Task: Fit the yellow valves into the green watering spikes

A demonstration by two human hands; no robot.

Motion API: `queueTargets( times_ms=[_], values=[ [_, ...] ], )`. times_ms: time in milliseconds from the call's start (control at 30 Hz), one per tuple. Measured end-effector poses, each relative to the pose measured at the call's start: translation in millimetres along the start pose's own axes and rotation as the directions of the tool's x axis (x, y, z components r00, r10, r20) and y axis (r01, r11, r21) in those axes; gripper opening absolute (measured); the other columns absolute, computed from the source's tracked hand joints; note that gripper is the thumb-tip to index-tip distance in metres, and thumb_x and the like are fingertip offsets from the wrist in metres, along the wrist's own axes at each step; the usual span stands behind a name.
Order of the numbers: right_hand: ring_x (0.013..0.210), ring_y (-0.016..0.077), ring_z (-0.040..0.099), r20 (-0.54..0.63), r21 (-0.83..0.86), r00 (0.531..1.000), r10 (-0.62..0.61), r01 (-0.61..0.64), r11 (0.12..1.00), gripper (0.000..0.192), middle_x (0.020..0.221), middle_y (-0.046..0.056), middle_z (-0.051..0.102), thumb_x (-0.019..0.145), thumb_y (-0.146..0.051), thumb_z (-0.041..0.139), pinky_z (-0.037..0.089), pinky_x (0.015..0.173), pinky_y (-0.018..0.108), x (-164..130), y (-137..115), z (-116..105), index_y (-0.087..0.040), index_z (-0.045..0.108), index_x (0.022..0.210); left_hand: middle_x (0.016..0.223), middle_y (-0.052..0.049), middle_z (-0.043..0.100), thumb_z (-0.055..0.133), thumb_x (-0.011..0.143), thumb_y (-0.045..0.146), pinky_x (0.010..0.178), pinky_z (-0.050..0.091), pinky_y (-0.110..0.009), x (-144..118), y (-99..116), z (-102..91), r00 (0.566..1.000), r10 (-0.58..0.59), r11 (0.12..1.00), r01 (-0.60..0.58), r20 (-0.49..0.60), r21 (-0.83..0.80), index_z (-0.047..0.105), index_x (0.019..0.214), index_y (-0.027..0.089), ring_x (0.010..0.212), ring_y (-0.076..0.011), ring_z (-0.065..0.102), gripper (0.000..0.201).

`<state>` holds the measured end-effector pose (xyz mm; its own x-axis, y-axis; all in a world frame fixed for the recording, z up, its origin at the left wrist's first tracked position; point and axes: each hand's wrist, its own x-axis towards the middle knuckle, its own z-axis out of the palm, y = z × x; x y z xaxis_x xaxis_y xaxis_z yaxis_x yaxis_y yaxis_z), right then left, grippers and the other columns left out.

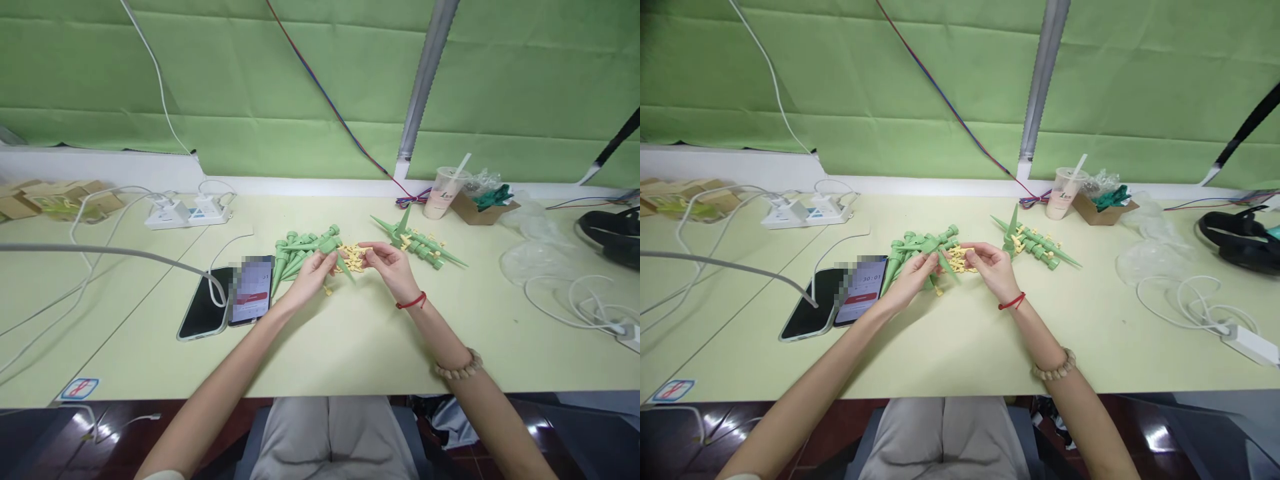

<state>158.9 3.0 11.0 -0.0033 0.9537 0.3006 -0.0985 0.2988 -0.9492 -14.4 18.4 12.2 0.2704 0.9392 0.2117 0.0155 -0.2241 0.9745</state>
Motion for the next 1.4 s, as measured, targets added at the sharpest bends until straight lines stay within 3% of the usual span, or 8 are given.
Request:
queueTargets(
  times_ms=[67, 167, 267, 433, 800, 1000, 1200, 1400],
  values=[
    [0.07, 0.0126, 0.064, 0.018, -0.015, 1.0, -0.017, 0.017, 1.0, 0.028, 0.083, 0.003, 0.07, 0.071, -0.042, 0.066, 0.055, 0.07, 0.029, -2, 0, 3, -0.02, 0.068, 0.089, 0.066, -0.002, 0.058, 0.055, 0.075, 0.052, 0.067, 0.044, -0.025, -1, -4, 2.7, 1.0, -0.009, 0.998, 0.01, 0.017, -0.056, 0.06, 0.075, 0.013, 0.069, -0.0138, 0.055, 0.04],
    [0.079, 0.0151, 0.066, 0.032, -0.011, 0.998, -0.05, 0.05, 0.999, 0.025, 0.089, 0.004, 0.07, 0.071, -0.039, 0.067, 0.054, 0.075, 0.03, -4, -1, 5, -0.021, 0.067, 0.089, 0.067, -0.001, 0.06, 0.054, 0.077, 0.051, 0.064, 0.045, -0.024, -4, -7, 8.6, 0.989, -0.054, 0.972, 0.083, 0.136, -0.218, 0.055, 0.094, 0.014, 0.067, -0.0137, 0.059, 0.041],
    [0.082, 0.0162, 0.066, 0.03, -0.077, 0.993, -0.116, 0.118, 0.99, 0.017, 0.09, 0.004, 0.071, 0.073, -0.034, 0.066, 0.054, 0.077, 0.032, -5, -2, 4, -0.021, 0.068, 0.084, 0.069, -0.001, 0.063, 0.059, 0.076, 0.045, 0.06, 0.045, -0.023, -8, -2, 11.8, 0.967, -0.1, 0.96, 0.156, 0.235, -0.234, 0.048, 0.106, 0.015, 0.065, -0.014, 0.063, 0.043],
    [0.08, 0.0169, 0.066, 0.007, -0.29, 0.972, -0.235, 0.227, 0.93, 0.011, 0.085, 0.003, 0.071, 0.076, -0.028, 0.061, 0.053, 0.079, 0.034, -5, -5, 1, -0.021, 0.069, 0.08, 0.09, -0.011, 0.068, 0.064, 0.072, 0.042, 0.06, 0.046, -0.023, -10, 5, 10.8, 0.945, -0.176, 0.953, 0.234, 0.276, -0.191, 0.046, 0.099, 0.014, 0.08, -0.0191, 0.066, 0.043],
    [0.077, 0.0156, 0.065, -0.007, -0.37, 0.954, -0.301, 0.277, 0.887, 0.009, 0.084, 0.003, 0.071, 0.077, -0.023, 0.06, 0.052, 0.076, 0.031, -5, -10, -2, -0.021, 0.068, 0.081, 0.104, -0.017, 0.065, 0.065, 0.072, 0.043, 0.073, 0.052, -0.03, -9, 6, 6.2, 0.906, -0.229, 0.902, 0.335, 0.355, -0.272, 0.042, 0.101, 0.015, 0.092, -0.0233, 0.065, 0.046],
    [0.083, 0.0178, 0.066, 0.047, -0.286, 0.97, -0.24, 0.243, 0.927, 0.011, 0.088, 0.004, 0.071, 0.077, -0.026, 0.06, 0.052, 0.081, 0.034, -7, -9, 2, -0.021, 0.068, 0.082, 0.099, -0.016, 0.066, 0.062, 0.074, 0.045, 0.063, 0.05, -0.023, -8, 5, 3.4, 0.898, -0.191, 0.924, 0.301, 0.396, -0.236, 0.044, 0.099, 0.016, 0.088, -0.0219, 0.066, 0.043],
    [0.082, 0.0185, 0.066, 0.023, -0.259, 0.979, -0.203, 0.202, 0.944, 0.011, 0.09, 0.006, 0.071, 0.074, -0.03, 0.063, 0.053, 0.079, 0.035, -7, -7, 4, -0.02, 0.068, 0.078, 0.074, -0.004, 0.065, 0.062, 0.072, 0.043, 0.052, 0.044, -0.021, -9, 4, 5.0, 0.934, -0.159, 0.965, 0.216, 0.319, -0.152, 0.048, 0.085, 0.018, 0.075, -0.0193, 0.065, 0.031],
    [0.066, 0.018, 0.066, -0.027, -0.011, 0.997, 0.076, -0.076, 0.997, 0.035, 0.071, 0.006, 0.07, 0.061, -0.046, 0.071, 0.055, 0.07, 0.036, -7, 6, 11, -0.016, 0.065, 0.076, 0.059, 0.001, 0.054, 0.062, 0.073, 0.035, 0.05, 0.041, -0.022, -10, 0, 8.3, 0.99, -0.017, 0.999, 0.013, 0.142, 0.031, 0.036, 0.065, 0.02, 0.063, -0.0152, 0.06, 0.031]
  ],
)
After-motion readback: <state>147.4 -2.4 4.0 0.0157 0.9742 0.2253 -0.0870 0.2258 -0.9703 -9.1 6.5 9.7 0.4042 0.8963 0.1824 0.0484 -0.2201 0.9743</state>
